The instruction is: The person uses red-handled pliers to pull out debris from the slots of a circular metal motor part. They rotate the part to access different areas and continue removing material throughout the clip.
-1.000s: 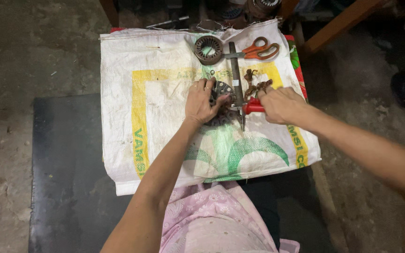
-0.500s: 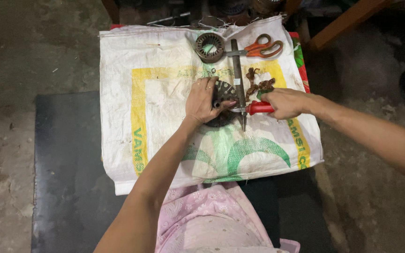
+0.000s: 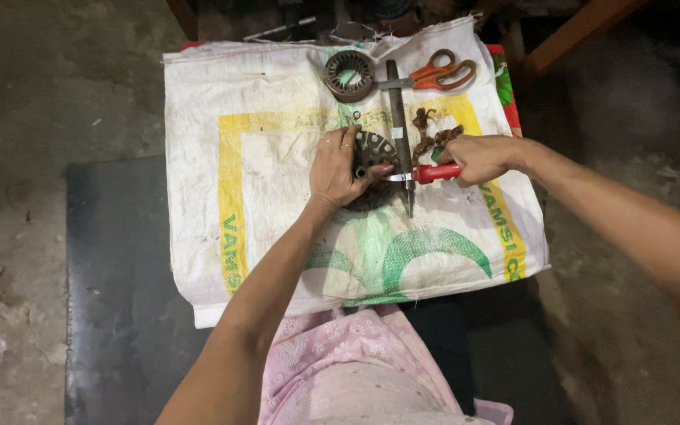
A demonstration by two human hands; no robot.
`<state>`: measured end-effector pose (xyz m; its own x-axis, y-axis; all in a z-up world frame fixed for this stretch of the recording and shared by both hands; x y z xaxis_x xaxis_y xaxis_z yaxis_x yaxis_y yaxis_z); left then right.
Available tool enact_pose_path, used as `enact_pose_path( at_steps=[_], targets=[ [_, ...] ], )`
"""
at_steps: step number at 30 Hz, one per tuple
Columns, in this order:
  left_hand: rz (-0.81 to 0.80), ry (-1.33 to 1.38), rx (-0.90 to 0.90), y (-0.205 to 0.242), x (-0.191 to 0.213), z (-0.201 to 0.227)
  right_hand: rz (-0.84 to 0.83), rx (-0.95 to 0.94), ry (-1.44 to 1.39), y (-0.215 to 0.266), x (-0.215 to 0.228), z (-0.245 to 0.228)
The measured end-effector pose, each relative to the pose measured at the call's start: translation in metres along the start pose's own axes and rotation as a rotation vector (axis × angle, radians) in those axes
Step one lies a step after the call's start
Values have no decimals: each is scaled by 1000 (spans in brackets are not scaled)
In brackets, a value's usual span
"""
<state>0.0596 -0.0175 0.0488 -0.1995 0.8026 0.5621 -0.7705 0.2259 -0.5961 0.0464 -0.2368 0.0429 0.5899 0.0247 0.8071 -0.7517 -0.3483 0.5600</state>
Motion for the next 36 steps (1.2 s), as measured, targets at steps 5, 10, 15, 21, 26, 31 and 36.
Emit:
enact_pose_path(
  at_steps=[5,10,15,21,26,31,36],
  targets=[
    [-58,-74,-34,4,-14,-7,39,-198,-31,13,-14,-1],
    [-45,-72,-77,3,-18,-10,225,-168,-43,38,4,-25],
    [-51,33,34,4,-23,-30,363,-41,206,56,6,-69],
    [144,-39,-108,5,-10,-20,259,-271,113,77,-1,-31],
    [-77,138,152,-4,-27,-38,754,-193,-139,69,-16,2],
    [-63,226,189,-11,-24,-42,868,-171,-486,17,-55,4],
    [7,446,326,-12,-32,-58,897,-229,-753,-8,-58,14]
  ],
)
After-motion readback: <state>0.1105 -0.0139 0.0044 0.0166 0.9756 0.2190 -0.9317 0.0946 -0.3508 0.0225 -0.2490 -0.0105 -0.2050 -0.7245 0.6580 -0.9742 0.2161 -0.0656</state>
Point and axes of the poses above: each hand's wrist, its own y-axis away from the middle knuckle, its own x-axis out of the back of the hand, z = x × y, the point moved 9 cm from there along -y, towards the middle knuckle, and after that the axes turned 7 degrees about z, right-handed, at the moved point
